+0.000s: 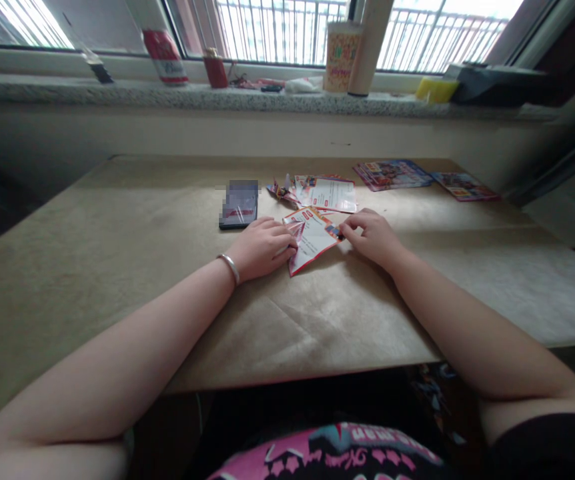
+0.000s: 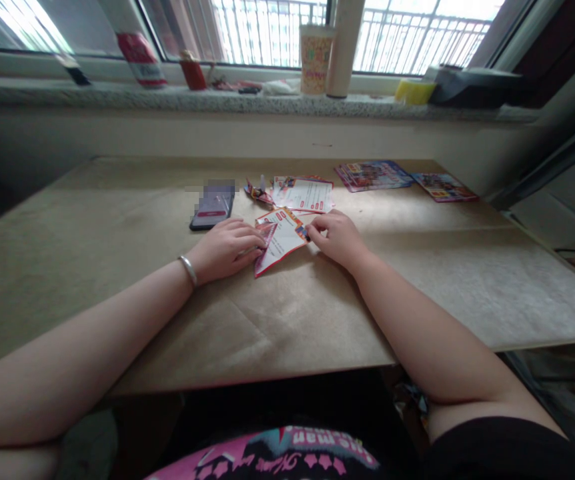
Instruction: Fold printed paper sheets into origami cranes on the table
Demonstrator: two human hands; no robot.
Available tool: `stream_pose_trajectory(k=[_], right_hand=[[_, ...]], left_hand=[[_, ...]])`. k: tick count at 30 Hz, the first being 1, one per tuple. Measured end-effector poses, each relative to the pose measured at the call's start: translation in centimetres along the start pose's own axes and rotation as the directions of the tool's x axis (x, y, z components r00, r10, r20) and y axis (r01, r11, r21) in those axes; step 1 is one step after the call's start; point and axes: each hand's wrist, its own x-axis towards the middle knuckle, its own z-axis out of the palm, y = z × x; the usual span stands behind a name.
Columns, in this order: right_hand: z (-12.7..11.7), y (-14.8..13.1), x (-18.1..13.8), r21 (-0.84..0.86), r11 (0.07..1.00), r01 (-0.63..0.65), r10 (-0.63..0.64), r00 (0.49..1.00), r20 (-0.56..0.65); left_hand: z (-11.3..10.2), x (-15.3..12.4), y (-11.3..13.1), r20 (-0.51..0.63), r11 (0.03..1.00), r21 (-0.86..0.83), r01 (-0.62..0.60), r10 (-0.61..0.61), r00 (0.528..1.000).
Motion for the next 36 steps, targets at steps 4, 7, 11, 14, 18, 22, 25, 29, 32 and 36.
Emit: stream_pose_trajectory(k=[4,7,11,14,18,22,25,29,32,36], right_hand=[[-0.05,-0.11,-0.03,0.031,0.994,0.104,-0.105,0.994,0.021],[-0.10,-0.11,-0.05,0.034,0.989,0.142,-0.144,0.989,0.036],[-0.11,-0.11,-0.07,0.028,0.987,0.157,-0.158,0.986,0.061],[-0.20,-0.19,-0.06,0.043,0.983,0.177,-0.181,0.979,0.095],[-0.42,-0.30,-0.06,0.045,0.973,0.225,-0.229,0.962,0.147],[-0.59,-0.48,-0.16,-0.053,0.960,0.276,-0.264,0.950,0.166],[-0.63,-0.69,-0.21,-0.034,0.948,0.317,-0.303,0.928,0.215],[-0.55,-0.78,-0.11,0.020,0.950,0.313,-0.308,0.922,0.235],[-0.39,-0.67,-0.02,0.071,0.947,0.312,-0.320,0.923,0.213],[-0.14,-0.68,0.00,0.130,0.928,0.350,-0.372,0.900,0.229]], left_hand=[[-0.12,-0.07,0.40,0.072,0.998,0.024,0.051,-0.053,0.996],[-0.26,-0.10,0.64,0.119,0.997,0.024,0.069,-0.072,0.990],[-0.38,-0.12,0.78,0.148,0.998,0.020,0.057,-0.059,0.987],[-0.38,-0.10,0.81,0.106,0.999,0.013,0.050,-0.051,0.993],[-0.29,-0.08,0.69,0.041,1.000,0.008,0.021,-0.021,0.999],[0.00,-0.04,0.31,0.000,0.999,-0.037,0.005,-0.005,1.000],[0.31,-0.06,0.01,-0.025,0.997,-0.079,0.012,-0.014,1.000],[0.48,-0.16,-0.12,-0.043,0.992,-0.112,0.058,-0.063,0.997],[0.41,-0.12,-0.09,-0.006,0.991,-0.129,0.029,-0.030,1.000],[0.49,0.00,-0.14,-0.002,0.996,-0.084,-0.034,0.034,0.999]])
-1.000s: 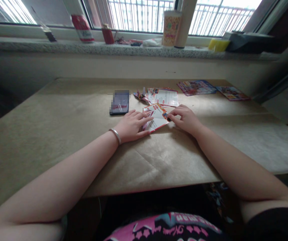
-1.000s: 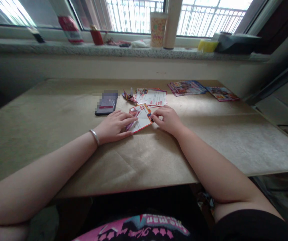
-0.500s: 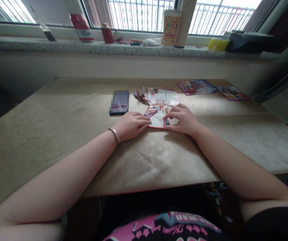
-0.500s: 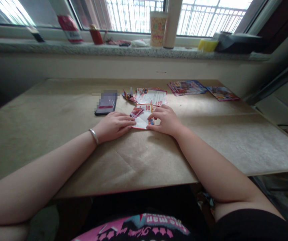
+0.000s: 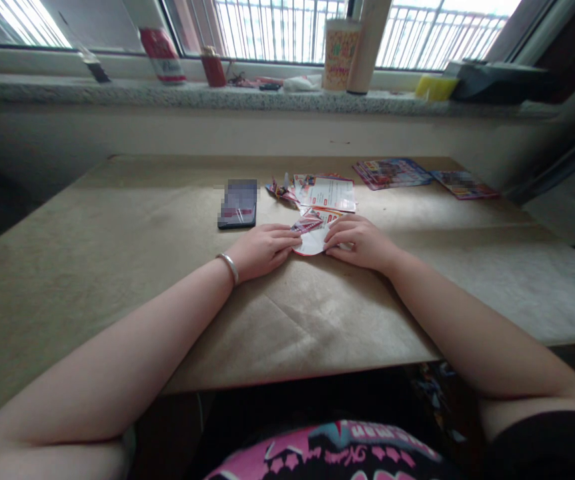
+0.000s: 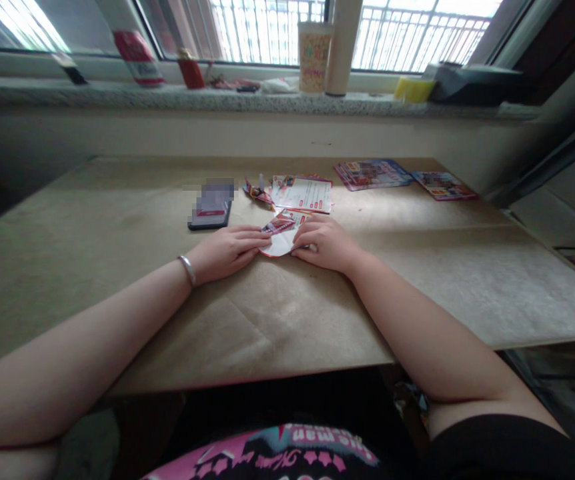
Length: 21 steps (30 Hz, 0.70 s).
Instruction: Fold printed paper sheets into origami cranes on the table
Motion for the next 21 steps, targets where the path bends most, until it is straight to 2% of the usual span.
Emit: stream_pose_trajectory(k=[7,10,13,16,21], right_hand=[[0.0,-0.8,0.0,0.076,0.997,-0.013,0.015,1.000,-0.020],[0.0,-1.2,-0.1,0.145,0.989,-0.040,0.035,0.999,0.039],[0.1,-1.2,-0.1,0.126,0.971,-0.205,0.195,0.977,0.083],[0.2,-1.0,0.0,0.068,0.932,-0.356,0.352,0.934,0.063],[0.4,-0.7,0.2,-0.005,0.922,-0.388,0.388,0.922,-0.003]], left_hand=[[0.0,-0.1,0.0,-0.015,1.000,0.026,-0.004,0.004,1.000],[-0.2,-0.1,0.3,0.008,0.999,0.000,-0.035,0.035,0.999],[-0.4,-0.1,0.4,0.021,0.998,-0.021,-0.052,0.053,0.998],[-0.3,-0.1,0.4,0.008,0.997,-0.051,-0.052,0.052,0.999],[-0.2,0.0,0.4,-0.021,0.997,-0.067,-0.030,0.029,0.999]])
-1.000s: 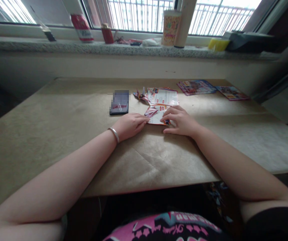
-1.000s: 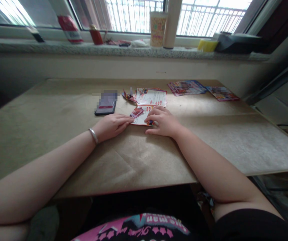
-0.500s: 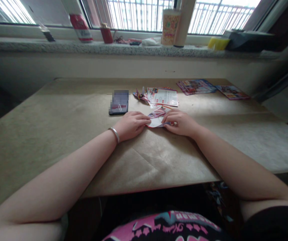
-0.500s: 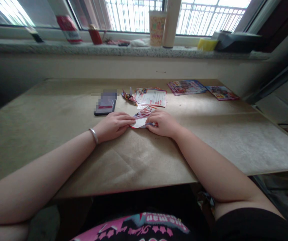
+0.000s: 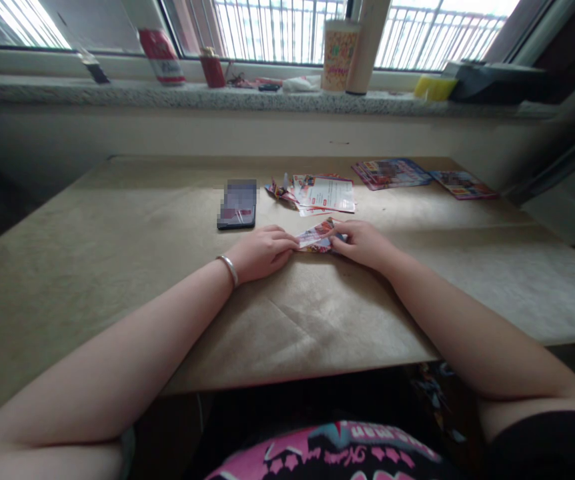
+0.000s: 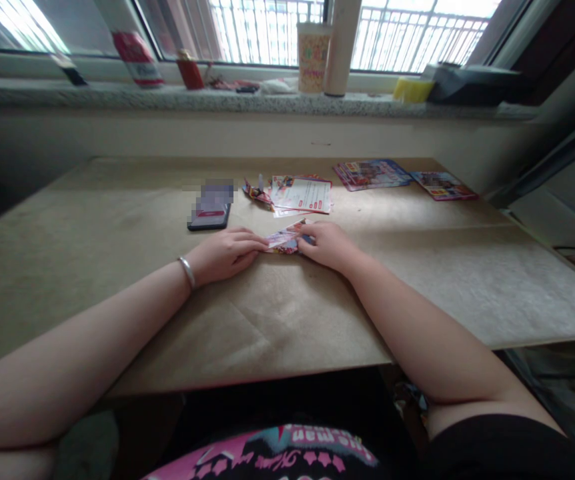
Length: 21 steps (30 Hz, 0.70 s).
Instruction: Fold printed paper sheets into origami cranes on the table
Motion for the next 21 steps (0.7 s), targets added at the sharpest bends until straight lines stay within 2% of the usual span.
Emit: stream_pose_trajectory(k=[4,9,14,21], right_hand=[[0.3,0.1,0.1,-0.117,0.992,-0.049,0.040,0.997,-0.073],[0.8,0.4,0.4,-0.231,0.972,-0.043,0.015,0.992,-0.122],[1.0,0.5,0.5,-0.250,0.968,-0.025,-0.010,0.990,-0.140],[1.0,0.6,0.7,-0.243,0.966,-0.084,0.040,0.982,-0.183]], left_hand=[[-0.1,-0.1,0.1,-0.019,0.997,0.053,0.058,-0.058,0.998],[-0.1,-0.1,0.1,-0.003,0.998,0.062,0.030,-0.030,1.000],[0.0,0.0,0.1,-0.009,0.998,0.053,-0.029,0.030,1.000],[0.1,0.0,0.1,-0.022,0.995,0.086,-0.042,0.044,0.999]])
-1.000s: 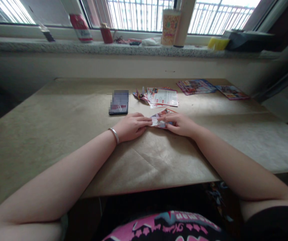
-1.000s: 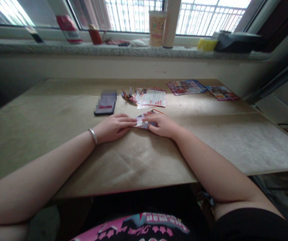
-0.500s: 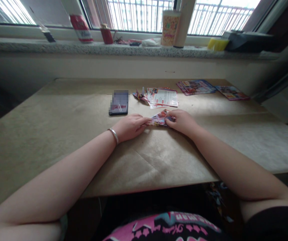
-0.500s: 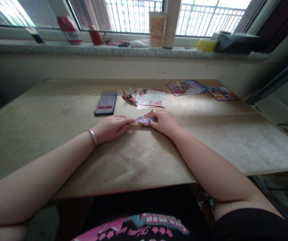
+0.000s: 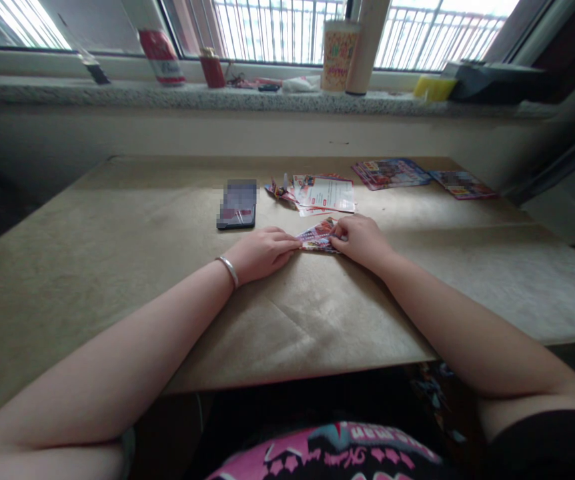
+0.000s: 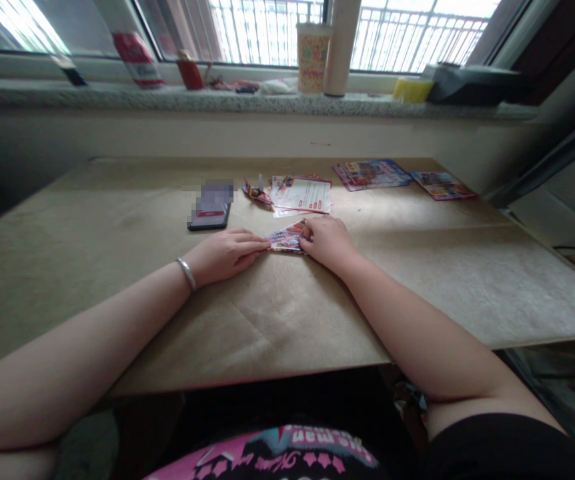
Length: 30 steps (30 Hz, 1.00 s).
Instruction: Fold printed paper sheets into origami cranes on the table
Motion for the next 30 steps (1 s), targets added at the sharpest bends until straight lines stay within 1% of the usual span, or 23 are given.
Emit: stream_pose_trajectory(k=[3,6,9,12,14,16,17,20,25,30], right_hand=[[-0.5,0.0,0.0,-0.043,0.998,-0.045,0.044,0.999,-0.025],[-1.0,0.1,-0.2,-0.083,0.995,-0.062,0.062,0.998,0.004],[-1.3,-0.2,-0.5,-0.189,0.981,-0.036,0.034,0.999,-0.012],[-1.2,-1.1,-0.7,-0.253,0.967,0.027,-0.045,0.997,-0.063],[-0.9,-1.9,-0.6,-0.228,0.967,0.113,-0.129,0.990,-0.055],[-0.7,-2.6,-0.5,-0.181,0.964,0.195,-0.197,0.980,0.003],[-0.5,-2.8,-0.4,-0.154,0.967,0.205,-0.202,0.979,0.036],[0.0,-2.9,-0.1,-0.105,0.982,0.159,-0.151,0.985,0.081],[0.5,-1.8,0.2,-0.021,0.996,0.086,-0.083,0.992,0.099],[0.7,-1.2,0.3,0.031,0.999,0.029,-0.033,0.993,0.117]], left_hand=[[0.0,0.0,0.0,0.002,0.999,-0.032,0.013,-0.013,1.000],[-0.1,0.0,0.0,0.022,0.999,-0.044,0.011,-0.010,1.000],[-0.2,0.1,0.1,0.045,0.999,-0.030,-0.009,0.011,0.999],[-0.2,0.2,0.3,0.055,1.000,-0.015,-0.017,0.018,0.998],[-0.3,0.3,0.4,0.055,1.000,-0.010,-0.023,0.023,0.998],[-0.3,0.3,0.4,0.050,0.999,-0.009,-0.031,0.032,0.998],[-0.3,0.3,0.4,0.044,0.999,-0.010,-0.036,0.036,0.998],[-0.2,0.3,0.3,0.027,0.999,-0.008,-0.044,0.044,0.999],[-0.1,0.3,0.3,0.020,1.000,-0.014,-0.018,0.018,1.000],[-0.1,0.3,0.5,0.024,1.000,0.019,0.008,-0.008,1.000]])
